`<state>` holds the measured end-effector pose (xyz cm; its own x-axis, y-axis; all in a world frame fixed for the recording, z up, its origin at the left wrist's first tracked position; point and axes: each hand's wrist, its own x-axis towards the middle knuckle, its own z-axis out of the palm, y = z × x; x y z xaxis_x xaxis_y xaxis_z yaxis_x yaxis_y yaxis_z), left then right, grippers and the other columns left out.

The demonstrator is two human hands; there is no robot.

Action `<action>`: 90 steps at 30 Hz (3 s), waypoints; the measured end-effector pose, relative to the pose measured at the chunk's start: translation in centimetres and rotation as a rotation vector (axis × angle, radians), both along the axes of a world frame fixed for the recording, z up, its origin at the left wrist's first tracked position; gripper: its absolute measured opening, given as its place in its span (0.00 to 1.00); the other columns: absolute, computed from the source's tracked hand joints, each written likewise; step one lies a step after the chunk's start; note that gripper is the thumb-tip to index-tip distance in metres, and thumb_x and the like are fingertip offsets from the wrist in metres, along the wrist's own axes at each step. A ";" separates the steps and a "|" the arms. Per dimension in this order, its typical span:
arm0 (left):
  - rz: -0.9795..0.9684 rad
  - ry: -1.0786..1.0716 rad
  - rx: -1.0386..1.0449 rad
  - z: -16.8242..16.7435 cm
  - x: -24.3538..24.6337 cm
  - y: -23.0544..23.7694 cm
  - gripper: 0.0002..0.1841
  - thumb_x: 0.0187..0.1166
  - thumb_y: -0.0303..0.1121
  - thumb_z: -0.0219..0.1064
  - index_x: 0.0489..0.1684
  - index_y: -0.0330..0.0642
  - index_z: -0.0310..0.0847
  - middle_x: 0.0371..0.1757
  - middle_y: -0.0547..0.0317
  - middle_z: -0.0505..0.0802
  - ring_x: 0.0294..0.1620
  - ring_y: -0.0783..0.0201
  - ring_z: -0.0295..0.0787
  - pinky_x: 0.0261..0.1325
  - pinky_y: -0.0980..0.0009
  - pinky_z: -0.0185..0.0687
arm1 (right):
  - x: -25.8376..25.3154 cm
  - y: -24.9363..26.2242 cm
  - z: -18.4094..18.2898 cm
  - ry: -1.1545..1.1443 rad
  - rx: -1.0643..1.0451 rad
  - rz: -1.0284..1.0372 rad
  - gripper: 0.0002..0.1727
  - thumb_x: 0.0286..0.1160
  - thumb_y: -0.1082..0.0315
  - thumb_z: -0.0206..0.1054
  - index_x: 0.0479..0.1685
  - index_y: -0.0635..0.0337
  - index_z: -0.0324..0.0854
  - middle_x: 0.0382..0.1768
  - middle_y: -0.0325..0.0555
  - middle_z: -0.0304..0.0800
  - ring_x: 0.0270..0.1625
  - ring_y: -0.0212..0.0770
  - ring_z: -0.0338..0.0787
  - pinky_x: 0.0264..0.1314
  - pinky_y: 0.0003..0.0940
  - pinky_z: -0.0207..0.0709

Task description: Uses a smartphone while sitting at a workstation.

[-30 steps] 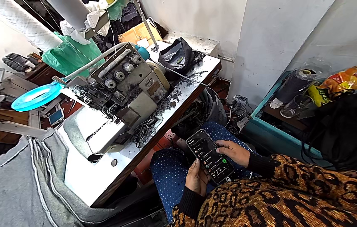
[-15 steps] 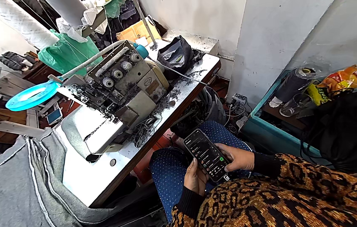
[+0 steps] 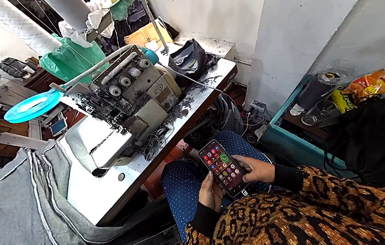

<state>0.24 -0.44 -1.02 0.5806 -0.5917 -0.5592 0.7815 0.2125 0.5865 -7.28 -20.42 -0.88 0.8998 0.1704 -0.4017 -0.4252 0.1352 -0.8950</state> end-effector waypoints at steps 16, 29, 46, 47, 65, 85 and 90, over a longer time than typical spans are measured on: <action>-0.034 -0.024 -0.009 0.2 0.0 0.0 0.23 0.96 0.38 0.31 0.70 0.33 0.66 0.50 0.43 0.93 0.48 0.53 0.95 0.54 0.58 0.91 | 0.9 0.4 0.6 -0.020 -0.099 -0.139 0.20 0.74 0.76 0.63 0.66 0.68 0.74 0.48 0.46 0.89 0.48 0.28 0.89 0.57 0.26 0.82; -0.056 -0.050 -0.023 0.3 -0.1 0.0 0.22 0.96 0.36 0.31 0.68 0.33 0.68 0.49 0.45 0.94 0.47 0.54 0.96 0.53 0.59 0.92 | 3.6 1.8 1.0 0.040 -0.223 -0.312 0.16 0.78 0.68 0.72 0.59 0.67 0.82 0.45 0.51 0.92 0.46 0.36 0.93 0.56 0.34 0.85; -0.033 -0.038 0.036 0.4 -0.1 -0.1 0.22 0.96 0.38 0.32 0.69 0.34 0.67 0.46 0.47 0.93 0.45 0.56 0.94 0.50 0.60 0.91 | 1.7 0.7 -0.8 -0.095 -0.300 -0.354 0.11 0.86 0.68 0.59 0.47 0.65 0.85 0.34 0.42 0.86 0.37 0.29 0.82 0.46 0.32 0.75; -0.030 -0.035 0.037 0.4 -0.1 -0.1 0.22 0.96 0.38 0.32 0.68 0.34 0.67 0.46 0.47 0.93 0.45 0.56 0.94 0.50 0.60 0.91 | 1.7 0.7 -0.9 -0.098 -0.303 -0.356 0.11 0.86 0.68 0.59 0.48 0.65 0.85 0.34 0.42 0.85 0.38 0.30 0.82 0.46 0.32 0.75; -0.028 -0.037 0.030 0.2 -0.2 0.0 0.22 0.96 0.37 0.32 0.69 0.34 0.67 0.47 0.47 0.92 0.45 0.56 0.94 0.51 0.60 0.91 | 1.5 0.7 -1.0 -0.099 -0.293 -0.362 0.10 0.85 0.69 0.60 0.49 0.65 0.85 0.34 0.40 0.85 0.37 0.28 0.81 0.46 0.29 0.75; -0.010 -0.019 0.040 0.3 -0.1 -0.1 0.22 0.97 0.38 0.32 0.68 0.34 0.68 0.47 0.46 0.93 0.45 0.55 0.95 0.50 0.59 0.91 | -2.1 1.1 -1.4 -0.465 -0.717 -0.420 0.21 0.73 0.60 0.62 0.61 0.62 0.86 0.57 0.50 0.91 0.58 0.41 0.91 0.64 0.40 0.84; 0.029 -0.006 0.052 0.4 0.0 -0.1 0.23 0.97 0.39 0.32 0.65 0.33 0.70 0.46 0.46 0.93 0.45 0.54 0.95 0.49 0.59 0.91 | -3.1 1.2 -2.0 -0.843 -0.849 -0.322 0.13 0.71 0.66 0.61 0.40 0.55 0.94 0.52 0.48 0.94 0.60 0.42 0.90 0.65 0.34 0.82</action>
